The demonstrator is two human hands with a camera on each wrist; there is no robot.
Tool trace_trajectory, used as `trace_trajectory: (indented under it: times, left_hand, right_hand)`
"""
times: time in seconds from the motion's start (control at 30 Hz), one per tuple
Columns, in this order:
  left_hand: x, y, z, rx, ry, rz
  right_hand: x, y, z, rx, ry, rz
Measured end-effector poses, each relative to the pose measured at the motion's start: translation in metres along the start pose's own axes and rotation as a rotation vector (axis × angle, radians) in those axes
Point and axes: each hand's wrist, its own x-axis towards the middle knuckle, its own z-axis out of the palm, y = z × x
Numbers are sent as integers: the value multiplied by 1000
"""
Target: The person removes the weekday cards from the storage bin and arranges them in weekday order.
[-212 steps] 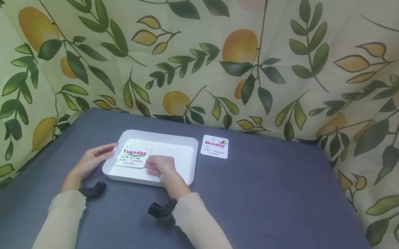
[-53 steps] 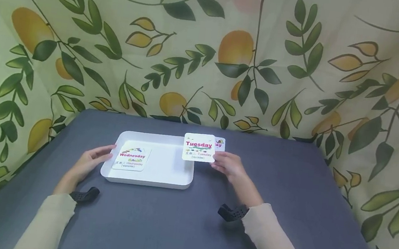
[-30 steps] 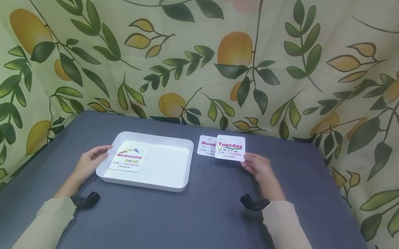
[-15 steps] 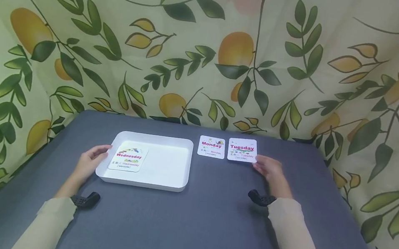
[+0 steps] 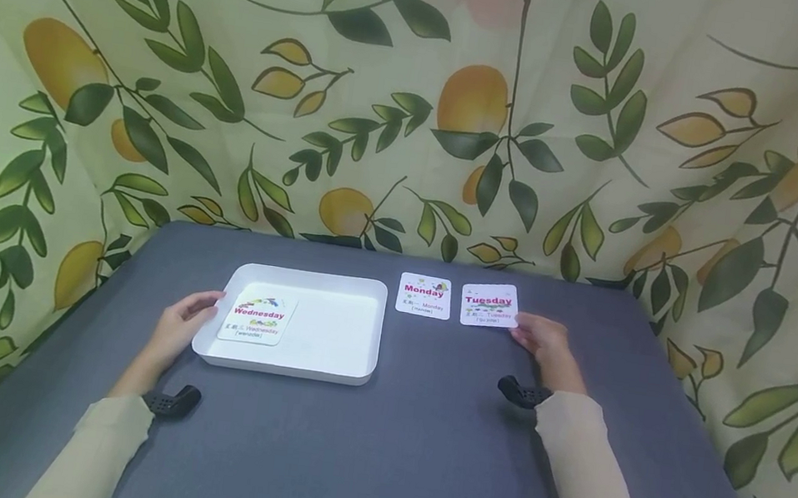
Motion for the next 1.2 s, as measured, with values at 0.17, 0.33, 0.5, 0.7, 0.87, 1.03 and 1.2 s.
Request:
trace_trajectory:
  times: [0.17, 0.33, 0.5, 0.7, 0.87, 1.03, 1.2]
  left_hand:
    - [0, -2, -1, -24, -10, 1]
    - [-1, -2, -1, -22, -13, -2]
    - [-2, 2, -1, -20, -27, -21]
    - [-2, 3, -2, -14, -38, -30]
    - [-1, 0, -1, -13, -23, -34]
    - [-1, -1, -1, -3, -15, -32]
    - [0, -2, -1, 8, -23, -28]
  right_hand:
    - [4, 1, 3, -12, 23, -25]
    - [6, 3, 5, -67, 58, -66]
    - [9, 4, 4, -140, 96, -88]
    - [11, 4, 2, -152, 109, -86]
    - [11, 5, 1, -140, 115, -86]
    - [10, 6, 0, -116, 103, -100]
    - [8, 7, 1, -139, 111, -115]
